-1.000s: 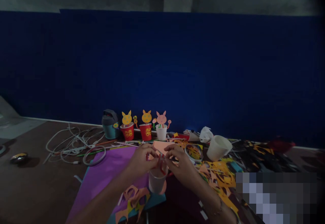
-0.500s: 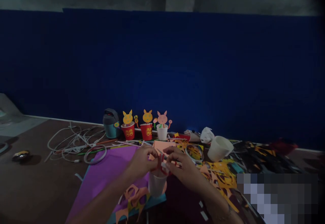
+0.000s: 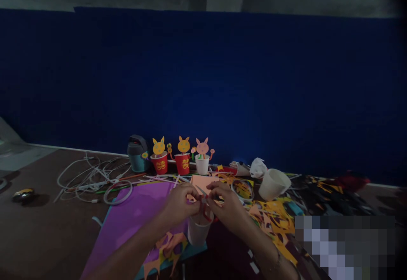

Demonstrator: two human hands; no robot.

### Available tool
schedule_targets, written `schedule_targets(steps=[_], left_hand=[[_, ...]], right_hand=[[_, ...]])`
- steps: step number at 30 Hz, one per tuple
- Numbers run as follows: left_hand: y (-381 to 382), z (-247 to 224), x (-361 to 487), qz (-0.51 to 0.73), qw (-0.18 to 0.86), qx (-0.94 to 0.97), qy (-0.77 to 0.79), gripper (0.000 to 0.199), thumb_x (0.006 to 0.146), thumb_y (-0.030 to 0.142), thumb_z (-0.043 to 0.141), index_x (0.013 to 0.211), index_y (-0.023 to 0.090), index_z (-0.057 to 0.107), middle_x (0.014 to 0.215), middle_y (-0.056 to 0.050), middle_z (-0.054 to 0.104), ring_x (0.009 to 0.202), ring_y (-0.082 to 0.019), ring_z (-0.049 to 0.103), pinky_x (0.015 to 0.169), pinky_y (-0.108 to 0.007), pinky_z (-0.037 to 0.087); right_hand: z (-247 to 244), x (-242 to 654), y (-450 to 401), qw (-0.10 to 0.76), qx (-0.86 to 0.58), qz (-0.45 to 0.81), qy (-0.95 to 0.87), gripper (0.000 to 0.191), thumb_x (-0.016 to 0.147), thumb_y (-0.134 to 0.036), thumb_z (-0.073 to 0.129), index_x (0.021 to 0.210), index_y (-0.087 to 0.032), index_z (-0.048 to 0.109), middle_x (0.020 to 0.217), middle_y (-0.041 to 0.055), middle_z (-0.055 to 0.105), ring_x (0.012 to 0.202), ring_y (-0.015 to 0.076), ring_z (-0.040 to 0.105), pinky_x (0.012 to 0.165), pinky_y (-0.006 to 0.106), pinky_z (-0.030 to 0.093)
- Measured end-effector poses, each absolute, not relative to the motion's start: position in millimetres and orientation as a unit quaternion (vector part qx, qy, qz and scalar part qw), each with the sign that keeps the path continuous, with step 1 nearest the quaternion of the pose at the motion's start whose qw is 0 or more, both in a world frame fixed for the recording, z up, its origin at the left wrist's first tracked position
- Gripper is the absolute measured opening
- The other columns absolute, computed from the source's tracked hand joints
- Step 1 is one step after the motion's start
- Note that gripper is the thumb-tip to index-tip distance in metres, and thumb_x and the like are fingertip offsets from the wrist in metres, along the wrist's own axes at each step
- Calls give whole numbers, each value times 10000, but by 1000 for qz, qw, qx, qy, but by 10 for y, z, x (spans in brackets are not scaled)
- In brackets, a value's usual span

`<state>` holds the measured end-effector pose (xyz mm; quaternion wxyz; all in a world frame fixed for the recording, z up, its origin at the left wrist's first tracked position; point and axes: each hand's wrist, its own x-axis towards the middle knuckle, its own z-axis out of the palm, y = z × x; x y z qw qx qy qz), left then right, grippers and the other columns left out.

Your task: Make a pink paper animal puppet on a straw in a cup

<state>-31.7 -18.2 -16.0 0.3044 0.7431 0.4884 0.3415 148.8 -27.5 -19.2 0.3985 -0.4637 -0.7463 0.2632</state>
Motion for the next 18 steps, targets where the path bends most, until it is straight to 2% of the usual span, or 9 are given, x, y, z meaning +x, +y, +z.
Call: schedule_targets(steps=[8, 12, 16, 18], left_hand=[[-205, -108, -317, 353, 317, 739, 479, 120, 607, 86, 611, 642, 195, 648, 793, -12, 676, 826, -190, 601, 774, -276, 418], [-200, -101, -325, 359, 322, 735, 477, 27, 671, 168, 654, 663, 192, 661, 801, -22, 663, 818, -194, 601, 762, -284, 422], [-178, -105, -328, 376, 314, 732, 474, 100, 718, 236, 661, 630, 191, 651, 801, -43, 655, 825, -203, 595, 773, -308, 427], [-163, -112, -336, 385, 324, 727, 467, 113, 716, 236, 666, 616, 188, 645, 811, -51, 648, 845, -210, 591, 792, -321, 430]], right_hand=[[-142, 1468, -305, 406, -481, 251, -735, 126, 730, -123, 594, 627, -195, 587, 992, 87, 643, 993, 228, 583, 873, 356, 445], [-119, 1450, -325, 413, -482, 243, -733, 124, 713, -102, 591, 635, -199, 594, 971, 85, 652, 972, 234, 592, 840, 347, 459], [-135, 1457, -318, 427, -471, 226, -739, 102, 734, -130, 604, 656, -196, 607, 975, 87, 649, 967, 234, 593, 852, 349, 452], [-131, 1474, -312, 436, -474, 221, -733, 33, 738, -162, 632, 734, -195, 633, 980, 83, 645, 961, 233, 591, 853, 357, 452]])
